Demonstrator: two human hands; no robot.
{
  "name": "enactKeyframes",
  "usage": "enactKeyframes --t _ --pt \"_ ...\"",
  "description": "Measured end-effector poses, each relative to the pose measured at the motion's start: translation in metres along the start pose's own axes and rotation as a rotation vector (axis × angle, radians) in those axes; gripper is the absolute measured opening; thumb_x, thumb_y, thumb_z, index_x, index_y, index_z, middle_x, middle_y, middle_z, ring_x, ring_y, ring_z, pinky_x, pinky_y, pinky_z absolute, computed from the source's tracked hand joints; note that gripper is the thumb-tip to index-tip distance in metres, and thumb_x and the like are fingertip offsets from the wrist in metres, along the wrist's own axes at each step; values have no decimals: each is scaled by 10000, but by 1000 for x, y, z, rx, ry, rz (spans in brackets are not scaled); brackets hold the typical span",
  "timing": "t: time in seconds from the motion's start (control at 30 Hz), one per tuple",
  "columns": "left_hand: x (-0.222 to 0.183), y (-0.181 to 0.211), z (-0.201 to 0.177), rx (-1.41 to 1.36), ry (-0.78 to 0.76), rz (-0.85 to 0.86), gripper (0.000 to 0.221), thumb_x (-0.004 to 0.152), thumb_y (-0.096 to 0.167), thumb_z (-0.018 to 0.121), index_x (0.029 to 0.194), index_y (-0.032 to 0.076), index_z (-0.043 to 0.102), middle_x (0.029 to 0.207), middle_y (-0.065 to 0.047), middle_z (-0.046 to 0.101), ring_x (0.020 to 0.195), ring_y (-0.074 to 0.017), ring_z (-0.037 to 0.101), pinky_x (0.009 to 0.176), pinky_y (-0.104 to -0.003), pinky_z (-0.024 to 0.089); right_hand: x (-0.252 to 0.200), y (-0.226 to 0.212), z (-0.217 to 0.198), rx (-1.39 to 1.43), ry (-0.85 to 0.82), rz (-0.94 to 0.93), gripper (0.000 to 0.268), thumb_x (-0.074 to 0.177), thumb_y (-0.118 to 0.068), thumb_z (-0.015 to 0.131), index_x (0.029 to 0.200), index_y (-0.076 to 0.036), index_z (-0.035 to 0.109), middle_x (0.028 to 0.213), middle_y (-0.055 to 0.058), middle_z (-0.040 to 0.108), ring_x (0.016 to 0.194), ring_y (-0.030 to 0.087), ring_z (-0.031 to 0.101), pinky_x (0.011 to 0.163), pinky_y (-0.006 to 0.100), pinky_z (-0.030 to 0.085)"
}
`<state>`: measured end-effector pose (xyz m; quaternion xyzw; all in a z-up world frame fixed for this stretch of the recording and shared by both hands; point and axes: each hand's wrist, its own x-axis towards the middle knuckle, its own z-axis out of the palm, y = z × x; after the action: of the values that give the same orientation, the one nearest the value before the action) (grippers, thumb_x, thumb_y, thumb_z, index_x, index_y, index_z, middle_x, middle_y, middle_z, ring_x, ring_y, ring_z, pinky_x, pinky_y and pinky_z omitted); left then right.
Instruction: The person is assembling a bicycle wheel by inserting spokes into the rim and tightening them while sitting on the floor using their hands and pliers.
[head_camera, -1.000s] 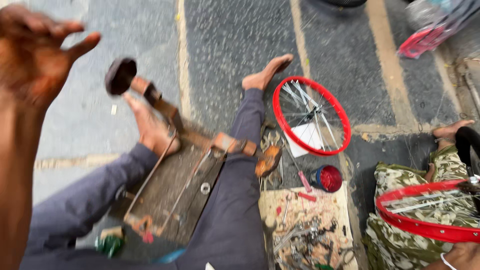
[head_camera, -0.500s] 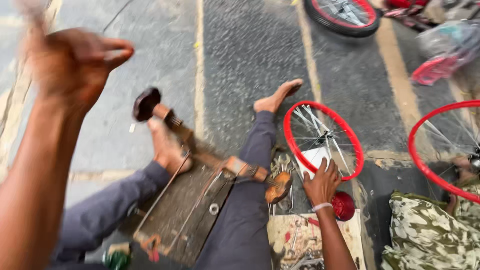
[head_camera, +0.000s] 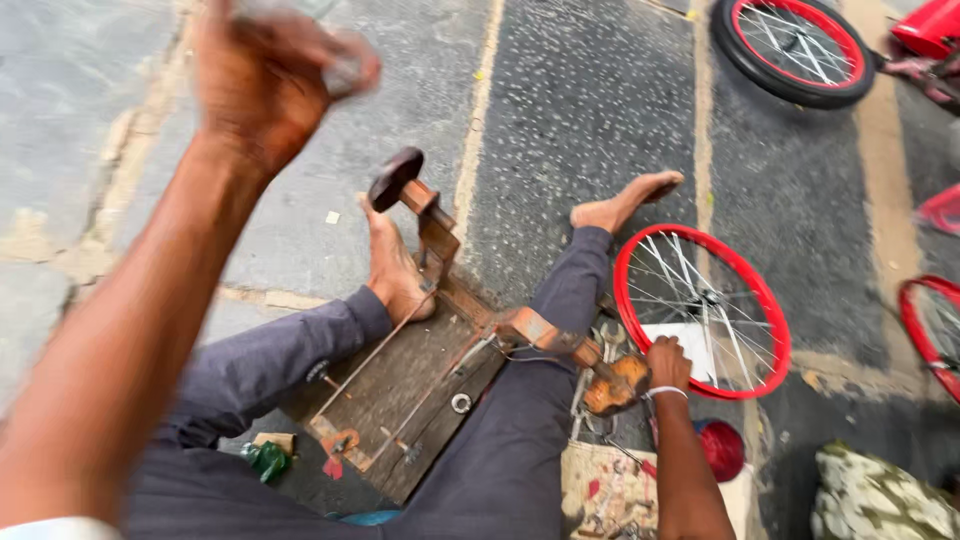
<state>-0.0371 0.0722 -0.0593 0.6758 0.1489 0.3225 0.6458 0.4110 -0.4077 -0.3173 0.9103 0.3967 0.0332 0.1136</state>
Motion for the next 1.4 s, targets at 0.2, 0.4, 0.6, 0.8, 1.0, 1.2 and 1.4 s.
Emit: enactKeyframes --t 0.2,0.4,0.6,0.8,1.0,1.2,1.4 --pt "-3 34 22 -255 -133 34 798 1041 713 295 1077 26 699 1059 -146 726 1115 -295 680 1155 -631 381 11 11 4 135 31 -27 463 795 -325 758 1106 -24 595 1128 257 632 809 440 719 677 538 577" --pt "22 13 23 386 -188 -240 611 1040 554 395 1028 21 692 1022 -158 726 1076 -330 699 1100 -586 444 22 51 -22 52 412 90 491 1001 -518 695 969 -34 617 939 200 669 775 430 688 634 549 523" --pt "14 21 33 83 -175 -45 428 1039 395 495 978 16 685 985 -170 727 1037 -365 718 1046 -541 506 10 127 -141 396 801 354 357 1007 -285 863 884 -4 680 840 202 686 703 368 646 644 501 477" --pt "-9 74 123 -199 -166 240 413 1071 393 604 927 9 656 955 -150 746 946 -268 755 975 -460 605 -86 69 -269 604 1126 135 314 1005 -194 791 975 80 641 845 174 650 739 304 545 747 467 448" --pt "-71 121 264 -750 -242 -456 901 845 754 489 1397 44 540 1411 -178 627 1270 -332 625 977 -474 549 -184 -52 -333 486 1364 -142 391 970 -280 885 980 -2 611 916 150 591 782 289 567 693 412 440" --pt "-154 195 243 -1142 -340 -138 858 888 557 577 1507 -17 421 1517 -262 455 1368 -420 497 1052 -609 491 -228 -131 -359 399 1280 -817 469 836 -115 961 1139 -61 607 1204 111 630 1014 239 599 911 442 499" --pt "-207 187 184 -965 59 -143 735 822 166 597 1481 -126 452 1435 -340 569 1186 -412 628 970 -593 538 -240 -178 -357 661 995 -614 554 846 -212 853 1286 -28 571 1404 205 503 1293 380 495 1114 574 388"
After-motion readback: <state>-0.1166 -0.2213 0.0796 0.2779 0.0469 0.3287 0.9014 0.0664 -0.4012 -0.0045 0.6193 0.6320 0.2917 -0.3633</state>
